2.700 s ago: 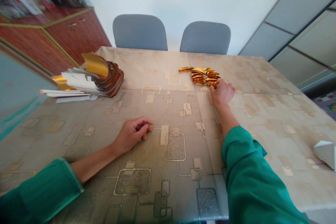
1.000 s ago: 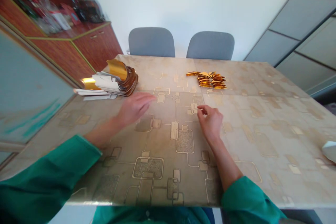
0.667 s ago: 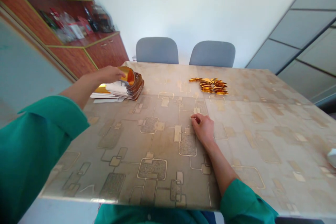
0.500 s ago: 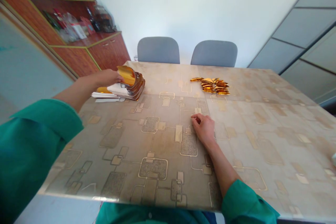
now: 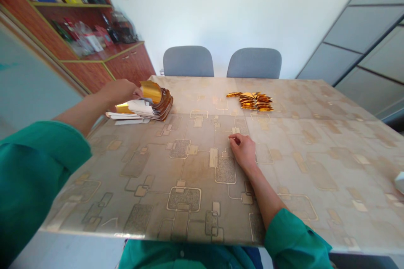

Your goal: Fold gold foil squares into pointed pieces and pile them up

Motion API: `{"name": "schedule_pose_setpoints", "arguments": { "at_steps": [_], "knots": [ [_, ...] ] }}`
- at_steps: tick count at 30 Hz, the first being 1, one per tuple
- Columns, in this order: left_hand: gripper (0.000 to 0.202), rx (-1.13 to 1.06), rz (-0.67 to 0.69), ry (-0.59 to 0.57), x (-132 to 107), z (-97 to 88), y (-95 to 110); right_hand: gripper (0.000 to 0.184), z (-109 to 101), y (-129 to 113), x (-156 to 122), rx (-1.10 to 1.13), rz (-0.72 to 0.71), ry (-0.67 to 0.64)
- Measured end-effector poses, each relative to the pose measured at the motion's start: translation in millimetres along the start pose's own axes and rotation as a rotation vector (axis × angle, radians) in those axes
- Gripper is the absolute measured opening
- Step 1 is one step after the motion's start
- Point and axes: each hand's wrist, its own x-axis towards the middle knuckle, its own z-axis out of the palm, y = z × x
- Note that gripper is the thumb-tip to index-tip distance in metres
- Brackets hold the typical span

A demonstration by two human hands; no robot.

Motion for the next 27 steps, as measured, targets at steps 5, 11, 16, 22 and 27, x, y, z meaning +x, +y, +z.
{"name": "schedule_pose_setpoints", "arguments": {
  "at_steps": [5,11,16,22,27],
  "knots": [
    [0.025,0.112,-0.062,-0.042,-10.4,-21.0,16.4,0.032,-3.9,-8.6,-0.4,0.122,-0.005,0.089],
    [0.028,0.114,0.045,0.133,-29.3,-38.0,63.4,0.030,-3.6,-17.0,-5.0,0.237,-0.103,0.056],
    [0.026,0.036,0.172,0.191,-54.2,-23.8,117.6,0.029,-1.5,-24.8,-8.4,0.339,-0.110,-0.078],
    [0.022,-0.005,0.192,0.199,-77.4,3.4,158.4,0.029,-2.7,-29.3,-10.1,0.374,-0.100,-0.214],
    [0.024,0.037,0.154,0.085,-82.5,13.5,157.2,0.028,-2.5,-27.6,-10.0,0.356,-0.101,-0.223]
  ]
}}
